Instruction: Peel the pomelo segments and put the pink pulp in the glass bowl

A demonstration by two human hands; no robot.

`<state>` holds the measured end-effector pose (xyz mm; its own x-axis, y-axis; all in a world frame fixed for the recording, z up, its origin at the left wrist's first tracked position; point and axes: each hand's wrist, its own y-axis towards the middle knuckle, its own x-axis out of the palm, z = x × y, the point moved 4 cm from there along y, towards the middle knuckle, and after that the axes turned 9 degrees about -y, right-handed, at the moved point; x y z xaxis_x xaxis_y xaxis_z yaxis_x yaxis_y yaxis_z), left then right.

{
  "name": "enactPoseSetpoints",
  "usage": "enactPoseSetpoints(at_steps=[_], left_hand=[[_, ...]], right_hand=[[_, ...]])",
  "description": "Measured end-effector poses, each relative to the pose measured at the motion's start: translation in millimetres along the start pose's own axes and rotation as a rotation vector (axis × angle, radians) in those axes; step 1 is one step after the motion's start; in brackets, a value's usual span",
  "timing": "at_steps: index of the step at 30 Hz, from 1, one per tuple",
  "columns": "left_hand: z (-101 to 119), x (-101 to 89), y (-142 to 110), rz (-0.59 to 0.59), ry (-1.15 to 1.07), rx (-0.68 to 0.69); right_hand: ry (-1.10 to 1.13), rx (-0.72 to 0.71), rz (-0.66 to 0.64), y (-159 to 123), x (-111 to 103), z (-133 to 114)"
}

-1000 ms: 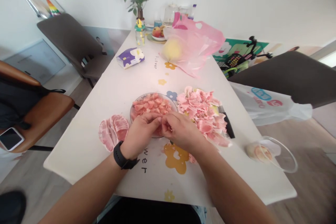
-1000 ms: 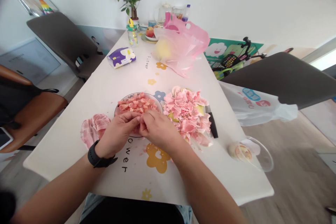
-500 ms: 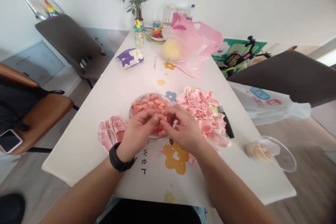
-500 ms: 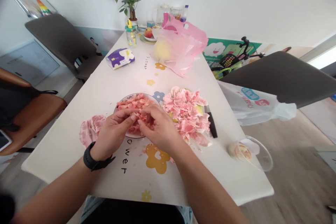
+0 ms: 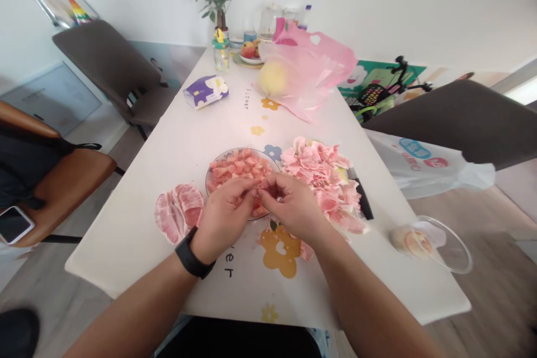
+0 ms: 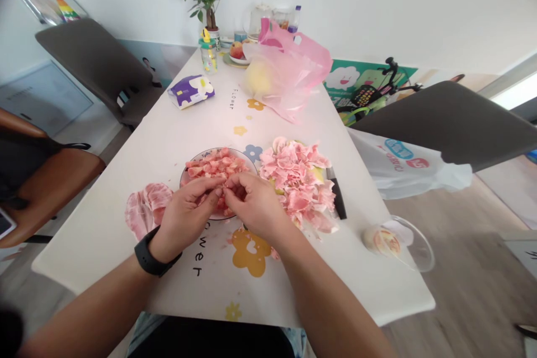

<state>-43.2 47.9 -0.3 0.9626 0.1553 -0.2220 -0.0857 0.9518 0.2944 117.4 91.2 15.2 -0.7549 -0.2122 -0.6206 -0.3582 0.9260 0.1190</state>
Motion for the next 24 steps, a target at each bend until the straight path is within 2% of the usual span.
enactPoseSetpoints(at_steps=[2, 4, 8, 13, 18, 21, 24], left_hand=[[2.0, 1.0, 0.1, -0.001, 0.038, 0.018], [2.0, 1.5, 0.9, -0.013, 0.025, -0.023], [-1.3, 3.2, 2.3, -0.095, -0.119, -0.169], [-5.6, 3.5, 3.1, -0.134, -0.284, -0.299], [-10.8, 6.1, 4.1, -0.175, -0.462, -0.413], [-14.2, 8.0, 3.9, -0.150, -0.624, -0.453], [-17.1, 7.0, 3.9, -0.068, -0.753, -0.471]], right_hand=[[-0.028, -0.015, -0.003, 0.5, 0.7, -0.4], [-0.082, -0.076, -0.002, 1.1, 1.0, -2.2], [-0.167, -0.218, -0.011, 1.4, 0.5, -6.5], [-0.167, -0.253, -0.006, 0.8, -0.7, -6.0], [-0.181, -0.350, 0.046, -2.8, 1.8, -10.4], [-0.111, -0.330, 0.114, -5.5, 0.1, -13.1], [-0.013, -0.195, 0.121, -5.1, -0.8, -8.8]])
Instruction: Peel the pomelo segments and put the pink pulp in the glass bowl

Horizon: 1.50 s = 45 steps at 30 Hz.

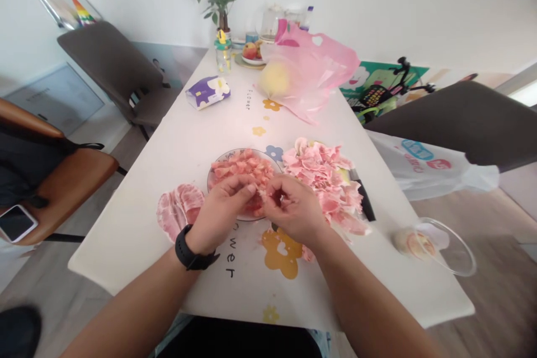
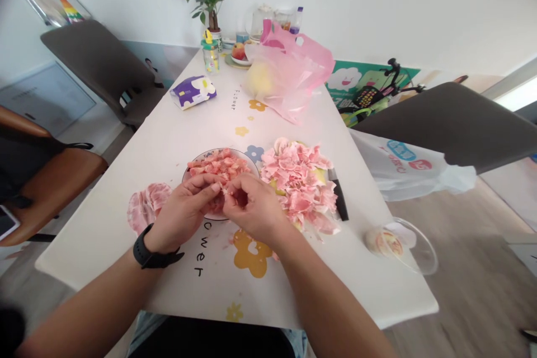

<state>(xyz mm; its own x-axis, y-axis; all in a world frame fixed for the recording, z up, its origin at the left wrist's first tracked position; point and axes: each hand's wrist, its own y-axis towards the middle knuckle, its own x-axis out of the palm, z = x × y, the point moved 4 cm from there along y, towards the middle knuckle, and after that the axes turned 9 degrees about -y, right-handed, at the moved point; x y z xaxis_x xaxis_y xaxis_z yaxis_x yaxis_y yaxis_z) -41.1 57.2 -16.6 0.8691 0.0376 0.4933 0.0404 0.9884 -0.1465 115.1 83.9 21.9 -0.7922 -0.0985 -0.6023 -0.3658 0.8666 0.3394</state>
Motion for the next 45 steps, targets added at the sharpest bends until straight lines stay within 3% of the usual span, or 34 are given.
enactPoseSetpoints(at_steps=[4, 9, 11, 14, 16, 19, 22, 24, 27, 31, 34, 37, 38, 41, 43, 45], left_hand=[[5.8, -3.8, -0.2, 0.090, 0.072, 0.077], [23.5, -8.6, -2.8, 0.305, 0.630, 0.431], [23.2, -6.2, -1.7, 0.297, 0.866, 0.555], [11.7, -1.2, 3.1, 0.172, 1.139, 0.574], [6.6, 0.4, 3.5, 0.149, 1.213, 0.580], [7.2, 3.0, -0.1, 0.156, 1.221, 0.624], [12.2, 5.3, -4.0, 0.157, 1.174, 0.667], [15.0, 6.1, -5.4, 0.159, 1.147, 0.675], [18.5, 6.9, -7.9, 0.177, 1.085, 0.702], [20.7, 5.4, -11.1, 0.192, 0.844, 0.698], [23.1, 0.6, -10.4, 0.208, 0.456, 0.525], [37.3, -0.2, -11.8, 0.174, 0.237, 0.328], [45.8, -0.9, -13.0, 0.152, 0.245, 0.280], [80.0, -19.9, -19.4, 0.284, 0.463, 0.292], [100.9, -42.8, -24.2, 0.370, 0.625, 0.379], [112.3, -72.9, -29.5, 0.480, 0.835, 0.410]], right_hand=[[0.206, 0.196, 0.024, 3.3, -2.6, 14.3], [0.289, 0.325, 0.119, 13.0, -18.7, 29.0], [0.345, 0.325, 0.121, 15.9, -22.3, 29.8], [0.406, 0.321, 0.116, 17.2, -23.0, 28.3], [0.411, 0.306, 0.111, 17.6, -25.4, 28.4], [0.301, 0.293, 0.126, 19.5, -43.7, 37.1], [-0.077, 0.341, 0.222, 21.5, -83.0, 56.1], [-0.379, 0.282, 0.159, 24.4, -105.8, 65.2], [-0.563, 0.184, 0.014, 25.8, -125.3, 74.4], [-0.691, 0.300, 0.157, 20.0, -139.3, 77.4], [-0.680, 0.305, 0.214, 14.8, -131.8, 71.2], [-0.627, 0.088, 0.186, 10.9, -111.8, 55.2], [-0.630, 0.046, 0.158, 8.8, -104.1, 50.3], [-0.607, 0.104, 0.093, 0.6, -82.8, 40.1], [-0.545, 0.078, 0.071, -5.3, -68.6, 29.3], [-0.504, -0.036, 0.005, -10.7, -52.6, 14.7]])
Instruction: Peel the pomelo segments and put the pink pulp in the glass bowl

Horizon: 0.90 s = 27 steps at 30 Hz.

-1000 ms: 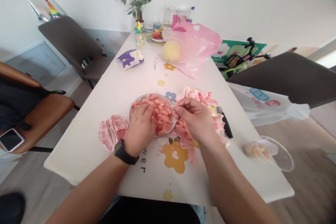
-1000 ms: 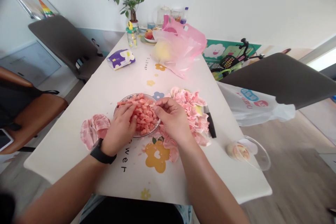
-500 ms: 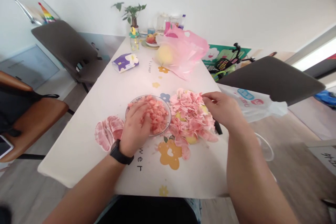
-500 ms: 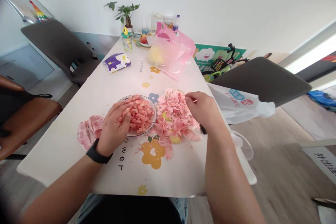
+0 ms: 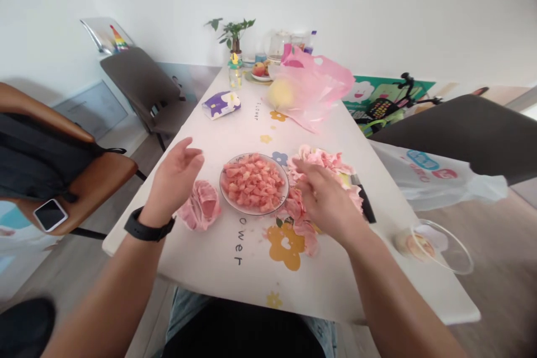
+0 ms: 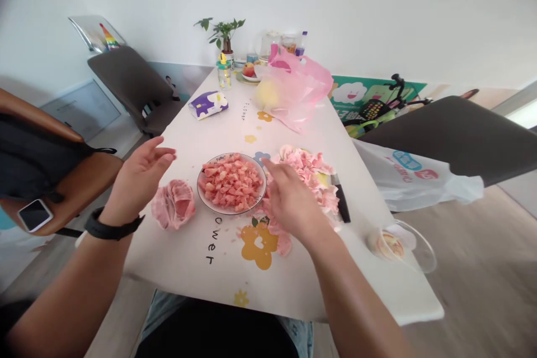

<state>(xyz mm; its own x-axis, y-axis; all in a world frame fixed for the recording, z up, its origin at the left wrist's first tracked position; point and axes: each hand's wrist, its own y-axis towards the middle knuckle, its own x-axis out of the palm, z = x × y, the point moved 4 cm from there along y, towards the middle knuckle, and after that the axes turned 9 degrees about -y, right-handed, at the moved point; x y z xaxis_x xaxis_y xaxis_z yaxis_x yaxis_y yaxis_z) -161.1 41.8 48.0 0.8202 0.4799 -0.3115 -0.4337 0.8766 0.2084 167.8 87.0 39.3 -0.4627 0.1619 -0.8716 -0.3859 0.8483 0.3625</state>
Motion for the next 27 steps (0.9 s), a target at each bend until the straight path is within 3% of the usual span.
enactPoseSetpoints(at_steps=[2, 3, 7, 8, 15, 19, 21, 27], left_hand=[[-22.5, -21.0, 2.7, 0.020, 0.303, -0.009], [-35.6, -27.3, 1.2, -0.029, 0.393, -0.060], [-72.9, -29.4, -21.9, -0.400, 0.403, -0.241], [-75.7, -28.5, -28.2, -0.415, 0.361, -0.261], [-68.2, -19.5, -55.3, -0.130, 0.287, -0.221], [-60.4, -8.1, -74.4, -0.115, 0.170, -0.266], [-53.9, -1.8, -83.2, -0.141, 0.106, -0.283], [-31.5, 1.9, -96.8, -0.025, 0.205, -0.064]], right_hand=[[0.016, -0.085, -0.095, -4.1, 8.1, -19.1], [0.022, -0.104, -0.149, -5.6, 12.1, -27.5], [0.068, -0.157, -0.339, -6.7, 25.4, -59.0], [0.075, -0.162, -0.378, -6.0, 28.2, -66.2], [0.176, -0.130, -0.435, -0.6, 48.7, -111.2], [0.229, -0.084, -0.475, -3.7, 64.4, -129.3], [0.238, -0.095, -0.505, -6.2, 68.3, -134.0], [0.304, -0.038, -0.542, -11.4, 61.8, -123.4]])
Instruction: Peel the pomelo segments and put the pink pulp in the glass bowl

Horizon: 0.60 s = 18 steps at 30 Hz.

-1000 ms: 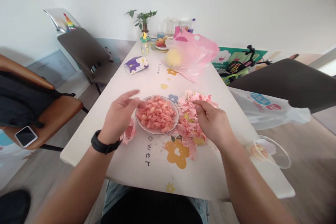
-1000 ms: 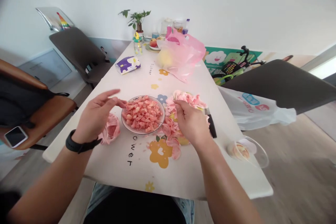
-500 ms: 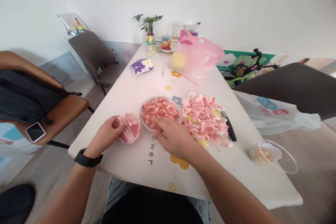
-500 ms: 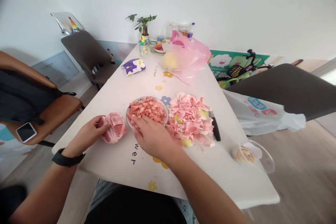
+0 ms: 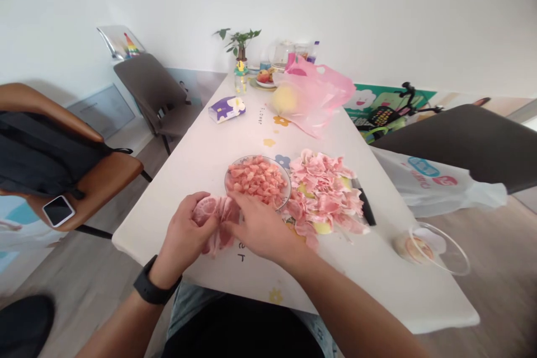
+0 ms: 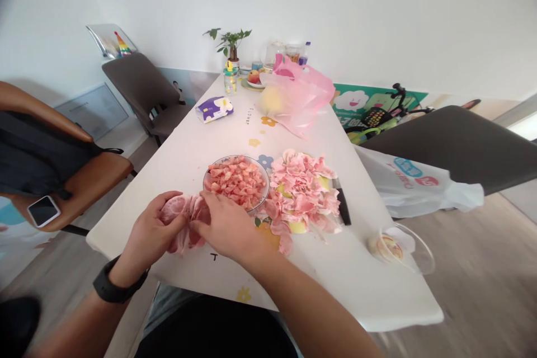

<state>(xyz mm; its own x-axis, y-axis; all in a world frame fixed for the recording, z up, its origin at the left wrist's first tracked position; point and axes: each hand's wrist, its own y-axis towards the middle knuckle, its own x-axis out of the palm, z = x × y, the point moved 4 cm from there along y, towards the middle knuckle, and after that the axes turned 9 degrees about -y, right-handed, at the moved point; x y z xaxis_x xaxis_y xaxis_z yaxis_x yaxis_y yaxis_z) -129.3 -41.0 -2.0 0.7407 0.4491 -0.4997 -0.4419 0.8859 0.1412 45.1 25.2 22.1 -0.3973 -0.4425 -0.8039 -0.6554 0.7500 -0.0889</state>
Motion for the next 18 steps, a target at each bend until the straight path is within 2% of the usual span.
enactPoseSetpoints(at_steps=[3, 6, 13, 18], left_hand=[[7.9, 4.1, -9.2, 0.022, 0.026, 0.186], [13.3, 10.1, -18.8, 0.036, 0.041, 0.303], [24.1, 16.3, -26.9, 0.089, -0.006, 0.379], [37.2, 17.8, -33.1, 0.174, -0.041, 0.452]], right_hand=[[0.129, 0.043, 0.014, -5.3, -2.7, 6.0], [0.220, 0.076, 0.019, -10.9, -0.7, 9.0], [0.200, 0.018, 0.110, -19.8, 2.3, 9.4], [0.316, 0.091, 0.164, -17.4, 4.0, 10.6]])
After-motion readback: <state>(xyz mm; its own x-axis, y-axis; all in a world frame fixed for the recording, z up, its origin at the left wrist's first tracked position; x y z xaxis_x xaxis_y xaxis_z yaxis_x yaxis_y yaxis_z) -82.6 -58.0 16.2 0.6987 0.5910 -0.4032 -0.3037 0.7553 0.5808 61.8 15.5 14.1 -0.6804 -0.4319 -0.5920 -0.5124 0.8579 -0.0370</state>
